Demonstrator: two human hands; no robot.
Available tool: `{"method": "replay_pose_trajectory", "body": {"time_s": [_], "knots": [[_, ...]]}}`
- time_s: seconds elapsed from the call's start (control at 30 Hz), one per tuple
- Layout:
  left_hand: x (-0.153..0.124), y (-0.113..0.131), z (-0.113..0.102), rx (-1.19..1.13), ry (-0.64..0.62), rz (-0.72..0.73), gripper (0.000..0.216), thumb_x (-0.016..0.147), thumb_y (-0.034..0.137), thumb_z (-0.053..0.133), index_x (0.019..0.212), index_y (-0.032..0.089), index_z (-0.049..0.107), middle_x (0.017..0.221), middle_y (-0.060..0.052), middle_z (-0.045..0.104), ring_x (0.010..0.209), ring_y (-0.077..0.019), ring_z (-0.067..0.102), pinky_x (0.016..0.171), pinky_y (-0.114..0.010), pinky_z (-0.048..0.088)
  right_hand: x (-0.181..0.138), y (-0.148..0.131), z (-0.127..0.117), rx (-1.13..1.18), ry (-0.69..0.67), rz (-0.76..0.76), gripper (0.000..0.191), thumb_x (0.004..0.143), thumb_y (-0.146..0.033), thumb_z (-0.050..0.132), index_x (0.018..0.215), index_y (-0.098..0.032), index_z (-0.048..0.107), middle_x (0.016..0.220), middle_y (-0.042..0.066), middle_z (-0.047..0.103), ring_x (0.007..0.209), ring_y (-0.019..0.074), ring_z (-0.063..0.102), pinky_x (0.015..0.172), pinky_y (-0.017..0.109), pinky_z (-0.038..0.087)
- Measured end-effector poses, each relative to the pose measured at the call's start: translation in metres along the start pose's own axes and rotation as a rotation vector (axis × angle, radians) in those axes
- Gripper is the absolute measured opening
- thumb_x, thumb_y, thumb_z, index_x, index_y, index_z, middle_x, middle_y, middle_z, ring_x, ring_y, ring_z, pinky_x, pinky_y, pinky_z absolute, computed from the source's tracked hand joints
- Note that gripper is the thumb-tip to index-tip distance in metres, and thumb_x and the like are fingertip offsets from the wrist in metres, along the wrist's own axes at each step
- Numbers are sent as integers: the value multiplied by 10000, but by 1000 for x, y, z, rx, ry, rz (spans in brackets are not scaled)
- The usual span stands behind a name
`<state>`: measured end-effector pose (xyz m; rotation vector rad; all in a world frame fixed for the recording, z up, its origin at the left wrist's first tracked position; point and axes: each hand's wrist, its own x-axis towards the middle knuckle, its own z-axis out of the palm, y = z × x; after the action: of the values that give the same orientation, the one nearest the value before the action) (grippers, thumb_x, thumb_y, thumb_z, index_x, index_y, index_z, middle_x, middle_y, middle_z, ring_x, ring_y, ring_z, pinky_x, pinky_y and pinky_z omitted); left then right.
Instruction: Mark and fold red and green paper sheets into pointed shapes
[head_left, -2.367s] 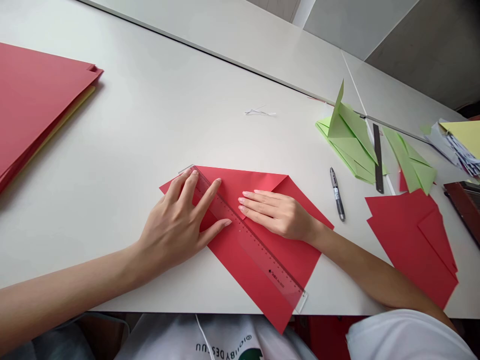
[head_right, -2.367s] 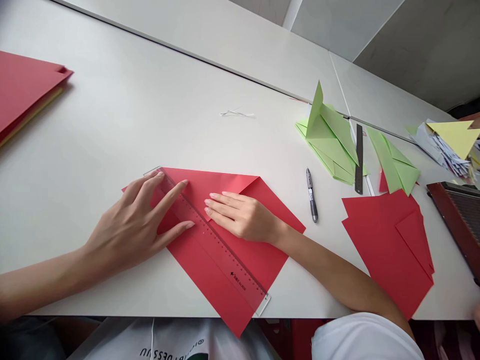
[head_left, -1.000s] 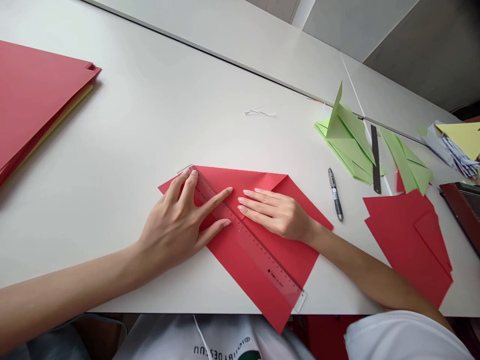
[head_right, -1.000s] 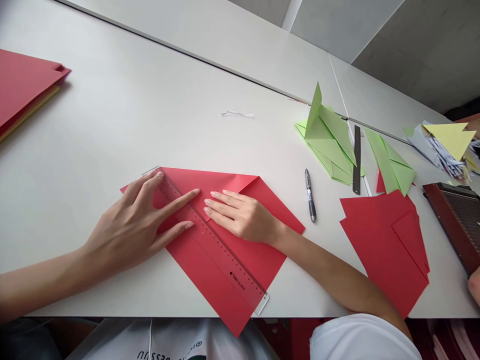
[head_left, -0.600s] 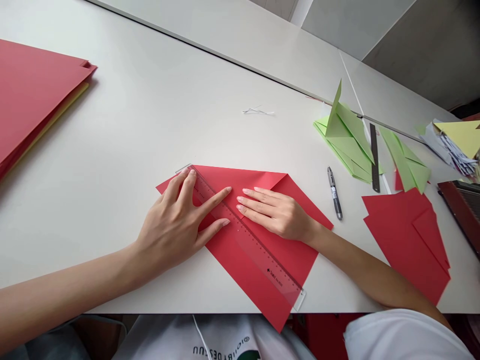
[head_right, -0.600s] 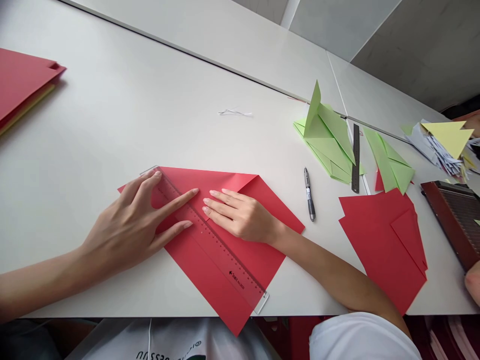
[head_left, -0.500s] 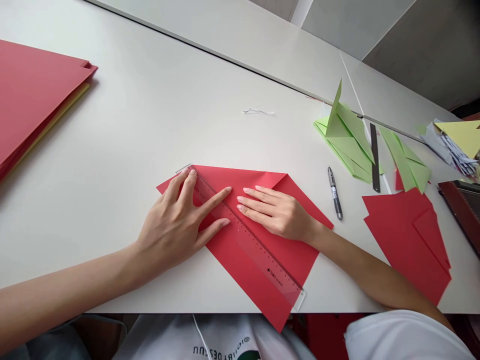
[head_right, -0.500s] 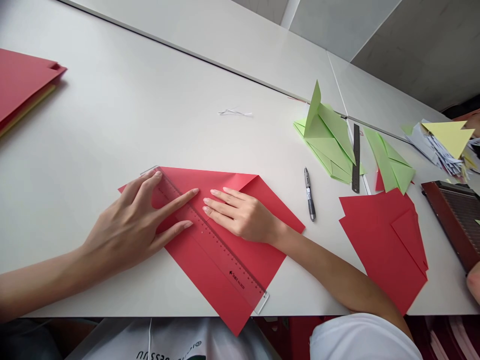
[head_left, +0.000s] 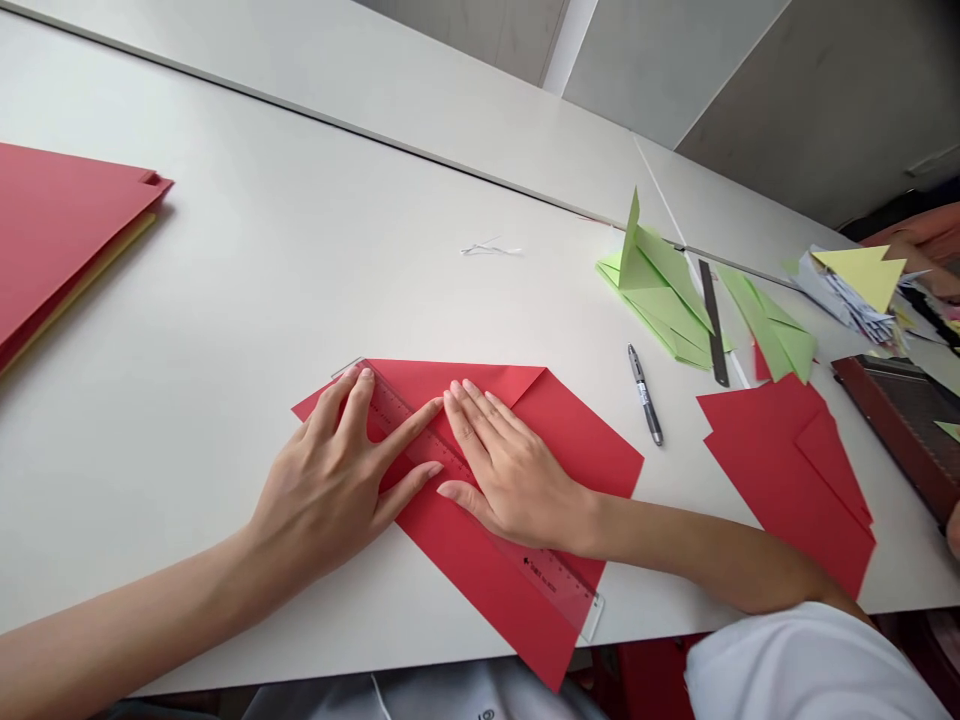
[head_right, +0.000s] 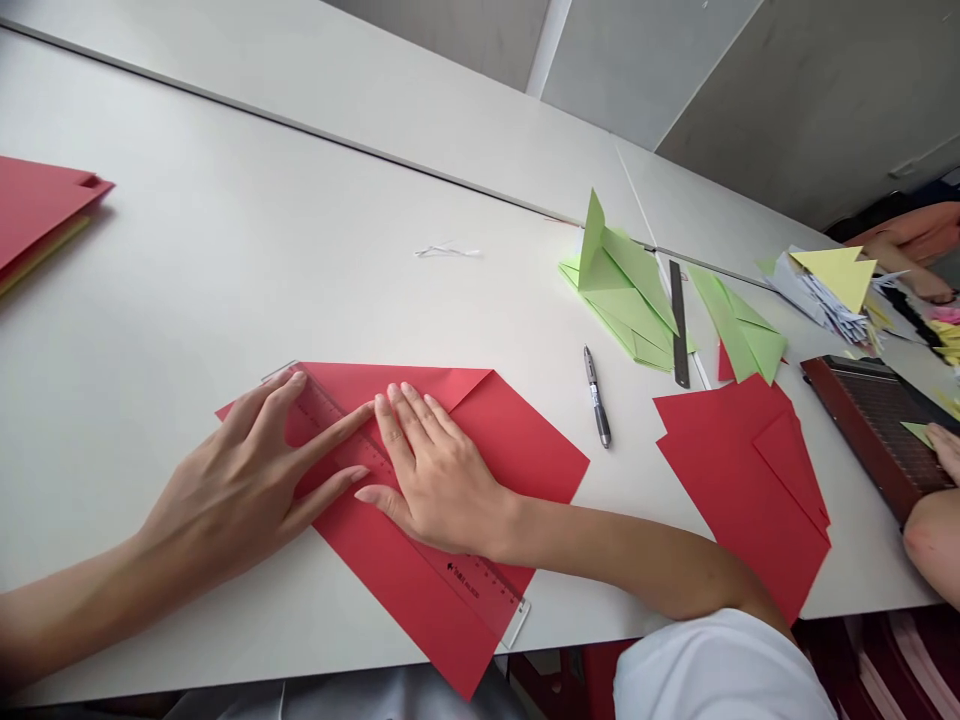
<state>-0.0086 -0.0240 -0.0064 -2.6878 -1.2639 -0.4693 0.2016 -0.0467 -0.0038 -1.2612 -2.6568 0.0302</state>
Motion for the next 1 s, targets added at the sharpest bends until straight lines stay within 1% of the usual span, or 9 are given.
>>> {"method": "replay_pose_trajectory", "body": {"time_s": [0.13, 0.27, 0.43, 0.53, 0.73, 0.83, 0.87, 0.93, 1.0], "knots": [[-1, -1, 2, 8, 39, -6, 494, 928, 438, 502, 1395, 277, 497, 1343, -233, 428, 1259, -488, 452, 827, -560, 531, -6, 11, 0, -49, 16, 102, 818, 979, -573, 317, 1458, 88, 279, 1519, 269, 287, 1457, 324, 191, 1188, 468, 274], [-3, -2, 5, 39, 49, -8, 490, 941, 455, 456, 1402, 294, 486, 1347, -249, 428, 1246, -485, 463, 728, -540, 562, -13, 27, -1, -64, 41, 186, 803, 987, -567, 291, 1473, 71, 256, 1517, 265, 298, 1457, 311, 208, 1170, 491, 310], [-2, -4, 5, 39, 56, 1, 489, 949, 450, 426, 1406, 286, 484, 1332, -256, 428, 1253, -477, 458, 766, -556, 552, -19, 43, 0, -93, 30, 246, 791, 987, -554, 310, 1461, 79, 287, 1508, 277, 315, 1444, 329, 246, 1159, 488, 326], [-2, -4, 6, 26, 67, 4, 499, 943, 460, 437, 1410, 288, 479, 1338, -250, 427, 1262, -479, 448, 798, -564, 540, -23, 51, -1, -89, 48, 282, 760, 987, -546, 324, 1479, 32, 285, 1519, 257, 311, 1442, 324, 257, 1147, 503, 339], [-3, -5, 8, 18, 76, -3, 493, 940, 456, 445, 1405, 296, 484, 1353, -234, 432, 1254, -484, 455, 807, -565, 537, -30, 56, 2, -3, 59, 353, 720, 993, -514, 351, 1527, -55, 199, 1564, 212, 242, 1462, 305, 199, 1148, 527, 320], [-3, -4, 8, 45, 101, 8, 485, 938, 463, 455, 1384, 280, 513, 1320, -251, 441, 1222, -486, 481, 771, -551, 548, -33, 58, 3, 36, 131, 352, 656, 991, -460, 403, 1533, -138, 222, 1577, 181, 233, 1443, 309, 266, 1123, 537, 358], [-4, -4, 8, 52, 111, 10, 485, 938, 464, 457, 1381, 276, 518, 1310, -255, 444, 1218, -487, 485, 760, -547, 552, -33, 58, 1, 39, 173, 347, 618, 989, -430, 422, 1520, -152, 269, 1565, 179, 272, 1422, 311, 318, 1110, 538, 378], [-4, -3, 8, 56, 118, 9, 483, 940, 460, 456, 1381, 275, 517, 1298, -257, 450, 1216, -486, 486, 740, -538, 557, -31, 55, -12, 43, 281, 303, 496, 986, -333, 451, 1450, -162, 414, 1465, 169, 458, 1335, 293, 465, 1083, 523, 423], [-4, -3, 8, 43, 107, -1, 482, 939, 458, 461, 1388, 289, 507, 1310, -249, 452, 1218, -487, 484, 727, -534, 559, -29, 44, -36, 66, 374, 194, 373, 977, -196, 438, 1329, -174, 558, 1207, 117, 674, 1164, 238, 614, 1031, 458, 491]]}}
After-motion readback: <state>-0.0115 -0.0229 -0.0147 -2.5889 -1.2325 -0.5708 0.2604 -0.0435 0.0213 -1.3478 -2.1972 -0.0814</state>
